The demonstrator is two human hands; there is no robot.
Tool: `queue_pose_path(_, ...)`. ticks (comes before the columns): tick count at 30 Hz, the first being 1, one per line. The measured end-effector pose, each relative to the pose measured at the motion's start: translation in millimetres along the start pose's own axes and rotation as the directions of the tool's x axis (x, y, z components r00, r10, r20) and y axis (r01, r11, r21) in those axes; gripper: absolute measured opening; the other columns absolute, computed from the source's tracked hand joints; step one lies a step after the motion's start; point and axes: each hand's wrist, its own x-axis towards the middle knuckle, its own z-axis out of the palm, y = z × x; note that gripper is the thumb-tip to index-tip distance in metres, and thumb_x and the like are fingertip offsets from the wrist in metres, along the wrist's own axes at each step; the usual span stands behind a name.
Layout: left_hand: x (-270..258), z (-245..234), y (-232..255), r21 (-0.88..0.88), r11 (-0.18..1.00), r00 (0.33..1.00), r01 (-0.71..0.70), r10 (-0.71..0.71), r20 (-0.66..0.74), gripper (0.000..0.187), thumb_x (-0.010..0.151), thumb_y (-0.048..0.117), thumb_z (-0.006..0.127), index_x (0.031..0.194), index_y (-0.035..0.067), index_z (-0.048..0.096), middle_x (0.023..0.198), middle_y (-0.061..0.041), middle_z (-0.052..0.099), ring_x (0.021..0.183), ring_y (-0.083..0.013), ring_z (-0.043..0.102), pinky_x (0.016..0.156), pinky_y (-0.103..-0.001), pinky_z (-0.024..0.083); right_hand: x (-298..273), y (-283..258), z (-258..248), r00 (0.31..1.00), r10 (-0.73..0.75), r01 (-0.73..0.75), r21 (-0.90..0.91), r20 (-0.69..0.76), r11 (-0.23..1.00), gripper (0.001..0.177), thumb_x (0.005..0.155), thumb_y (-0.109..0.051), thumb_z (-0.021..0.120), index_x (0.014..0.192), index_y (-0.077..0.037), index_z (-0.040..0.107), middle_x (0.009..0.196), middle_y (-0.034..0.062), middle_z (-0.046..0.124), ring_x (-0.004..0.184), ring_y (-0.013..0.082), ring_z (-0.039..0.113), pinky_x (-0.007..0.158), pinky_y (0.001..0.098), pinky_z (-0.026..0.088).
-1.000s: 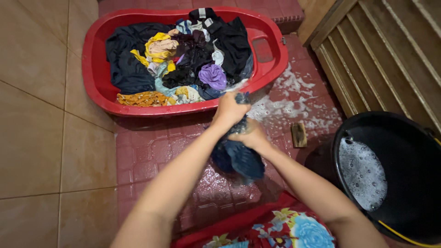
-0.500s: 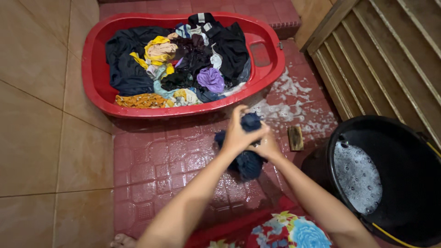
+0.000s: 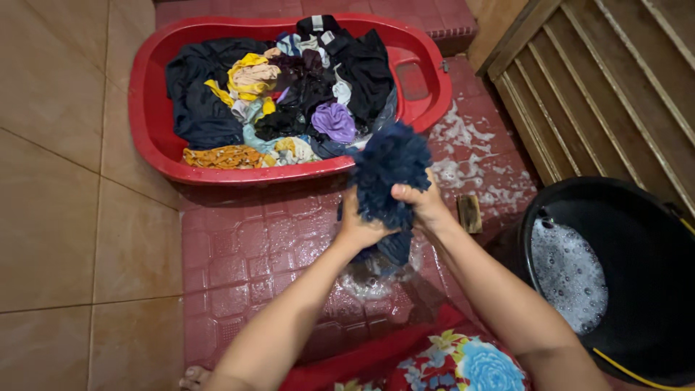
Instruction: The person scrubs a blue mat and a brown patterned cloth with a brush on a tiled floor, rinses them in a bucket of soapy water, and pours water over them using a scoop.
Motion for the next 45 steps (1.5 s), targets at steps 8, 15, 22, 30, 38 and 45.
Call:
queue_pose_path(8,28.8,-8.6,36.1,-0.1,0.985,0.989,-0.139,0.132,-0.069,0.076,0.063,0.017,0.098,0.129,0.003,0.062,0.122,-0.009,0.075,0.112,-0.0194,0.072,0.103,-0.034,0.056,-18.0,36.3,-36.1,0.982,-0.097,0.118,-0.128,0.159,0.985,0.108,0.058,-0.039,0.102,0.146,-0.005,0.05,0.133,0.0073,0.064,0.122,0.0208,0.063,0.106,0.0344,0.052)
queue_pose_path(15,70.4,6.7,81.8,-0.177,0.926,0.941,-0.333,0.316,-0.117,0.063,0.068,0.017,0.093,0.123,0.005,0.064,0.113,-0.008,0.075,0.1,-0.019,0.073,0.099,-0.034,0.059,7.5,3.0,-99.3,0.991,0.021,0.07,-0.632,0.135,0.772,0.072,0.058,-0.013,0.099,0.122,0.003,0.071,0.115,0.0115,0.075,0.106,0.0256,0.072,0.096,0.0418,0.061)
queue_pose_path(22,78.5,10.7,102.1,0.264,0.833,0.857,-0.487,0.513,-0.037,0.097,0.061,0.032,0.093,0.143,0.005,0.05,0.146,-0.017,0.051,0.138,-0.0341,0.05,0.115,-0.045,0.041,10.0,-43.4,-61.5,0.963,-0.263,0.257,-0.485,0.058,0.836,0.082,0.062,-0.014,0.095,0.135,-0.001,0.06,0.131,0.0091,0.066,0.121,0.0243,0.065,0.108,0.041,0.055)
queue_pose_path(30,63.8,14.9,76.8,-0.111,0.959,0.896,-0.26,0.283,0.342,0.09,0.068,0.031,0.102,0.142,0.005,0.058,0.138,-0.013,0.069,0.129,-0.0241,0.066,0.114,-0.041,0.052,2.0,-67.4,-47.9,0.905,-0.406,0.398,-0.584,0.126,0.707,0.1,0.057,-0.015,0.1,0.144,-0.003,0.054,0.139,0.0067,0.062,0.13,0.0256,0.06,0.114,0.0419,0.052)
queue_pose_path(38,71.0,29.5,59.0,-0.264,0.964,0.984,0.031,0.017,0.178,0.06,0.057,0.011,0.09,0.112,0.003,0.068,0.102,-0.006,0.077,0.092,-0.0169,0.073,0.086,-0.033,0.061,11.3,-36.3,-76.5,0.913,-0.394,0.349,-0.702,0.106,0.621,0.097,0.063,-0.019,0.101,0.147,-0.002,0.054,0.143,0.0096,0.06,0.134,0.0269,0.058,0.116,0.0434,0.049)
queue_pose_path(45,79.3,27.7,60.7,-0.343,0.939,0.995,-0.007,0.041,0.094,0.056,0.06,0.01,0.092,0.112,0.0,0.074,0.105,-0.008,0.079,0.095,-0.0197,0.076,0.092,-0.034,0.061,-7.9,-18.7,-86.5,0.98,-0.087,0.105,-0.097,0.177,0.99,0.097,0.063,-0.036,0.098,0.143,0.002,0.059,0.134,0.0113,0.069,0.125,0.0266,0.066,0.109,0.04,0.053)
